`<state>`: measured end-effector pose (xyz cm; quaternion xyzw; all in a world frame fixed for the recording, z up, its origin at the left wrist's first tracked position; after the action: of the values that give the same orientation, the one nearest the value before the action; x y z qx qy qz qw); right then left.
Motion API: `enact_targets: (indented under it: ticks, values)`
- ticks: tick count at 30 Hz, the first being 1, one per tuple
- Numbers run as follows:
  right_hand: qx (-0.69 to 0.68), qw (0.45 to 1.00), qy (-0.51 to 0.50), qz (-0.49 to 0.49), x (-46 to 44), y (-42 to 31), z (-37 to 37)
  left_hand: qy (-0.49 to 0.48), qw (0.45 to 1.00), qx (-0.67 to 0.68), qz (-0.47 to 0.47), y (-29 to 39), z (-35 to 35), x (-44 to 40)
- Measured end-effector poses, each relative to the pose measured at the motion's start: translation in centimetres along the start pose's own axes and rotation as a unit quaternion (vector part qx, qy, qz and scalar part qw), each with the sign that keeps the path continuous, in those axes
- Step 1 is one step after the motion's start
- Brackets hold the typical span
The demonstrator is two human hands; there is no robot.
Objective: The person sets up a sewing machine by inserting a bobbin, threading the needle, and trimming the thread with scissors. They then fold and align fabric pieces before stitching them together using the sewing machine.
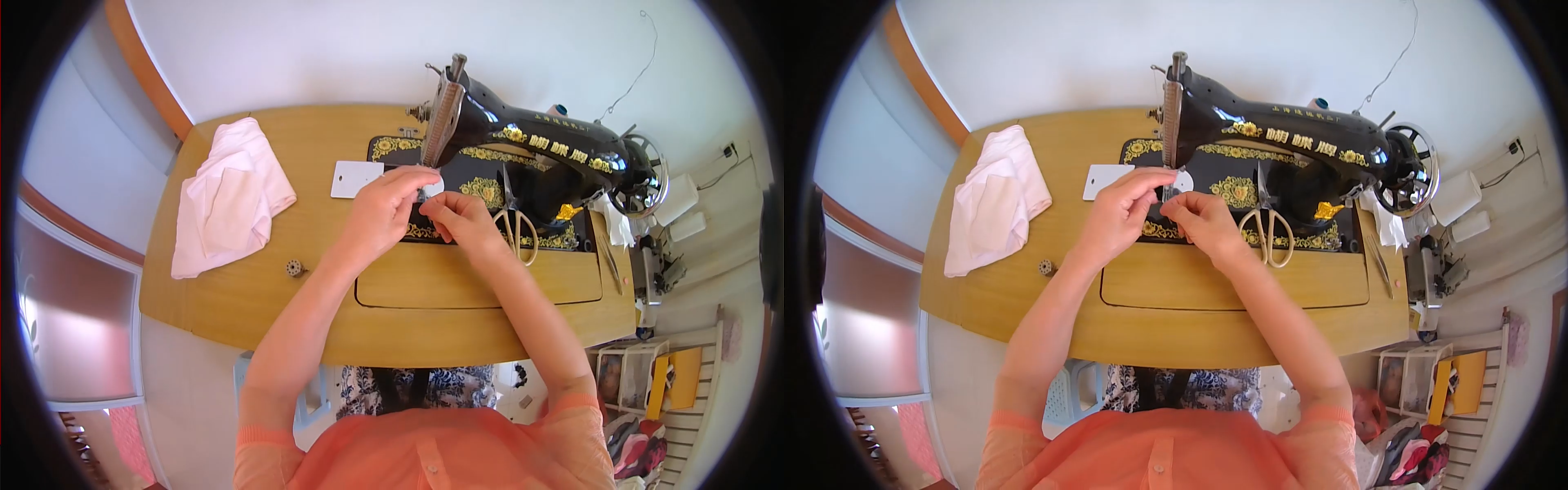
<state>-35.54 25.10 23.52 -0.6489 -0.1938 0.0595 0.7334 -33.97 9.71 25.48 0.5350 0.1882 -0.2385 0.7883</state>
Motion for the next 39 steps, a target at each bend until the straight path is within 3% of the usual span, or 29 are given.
enact_targets:
  ticks: [6,12,20,22,25,28,31,33,35,39]
  values:
    - [-0.102,0.993,-0.051,-0.044,0.9,0.6,1.1,-0.072,0.996,0.045,-0.02,-0.7,-1.9,0.6]
    - [-0.067,0.996,-0.037,-0.045,1.0,0.7,1.0,-0.063,0.998,0.008,-0.024,-1.3,-1.9,0.8]
    - [-0.036,0.999,-0.019,-0.002,1.0,1.0,1.1,0.004,0.986,-0.098,-0.138,-1.2,-2.2,1.2]
    - [0.114,0.992,0.051,0.0,1.6,-0.1,1.2,0.006,0.976,-0.184,-0.118,0.3,-2.1,1.3]
    - [0.301,0.908,0.16,0.243,1.8,-0.1,2.1,-0.008,0.952,-0.26,-0.163,2.7,-2.1,1.2]
    - [0.356,0.877,0.166,0.275,1.7,0.0,2.6,-0.062,0.948,-0.287,-0.126,4.2,-1.6,1.5]
    - [0.374,0.878,0.16,0.251,1.6,0.5,2.6,-0.039,0.96,-0.259,-0.096,6.5,1.9,2.7]
    - [0.38,0.877,0.157,0.249,1.7,0.4,2.6,-0.031,0.967,-0.254,-0.008,6.5,5.1,4.5]
    - [0.385,0.875,0.155,0.25,1.7,0.3,2.4,-0.032,0.941,-0.333,0.044,6.0,8.3,6.6]
    - [0.395,0.865,0.161,0.263,1.7,0.3,2.4,-0.019,0.947,-0.277,0.161,4.5,11.4,10.2]
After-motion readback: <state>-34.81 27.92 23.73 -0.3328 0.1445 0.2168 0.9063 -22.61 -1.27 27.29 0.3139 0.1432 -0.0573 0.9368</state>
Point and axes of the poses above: each hand's wrist, its own x-axis away from the middle knuckle, its own z-axis out of the back of the hand, y = z × x, the point moved 3 cm from there along -x, towards the middle knuckle, and after that the axes turned 2 degrees about -z, right-handed, at the moved point
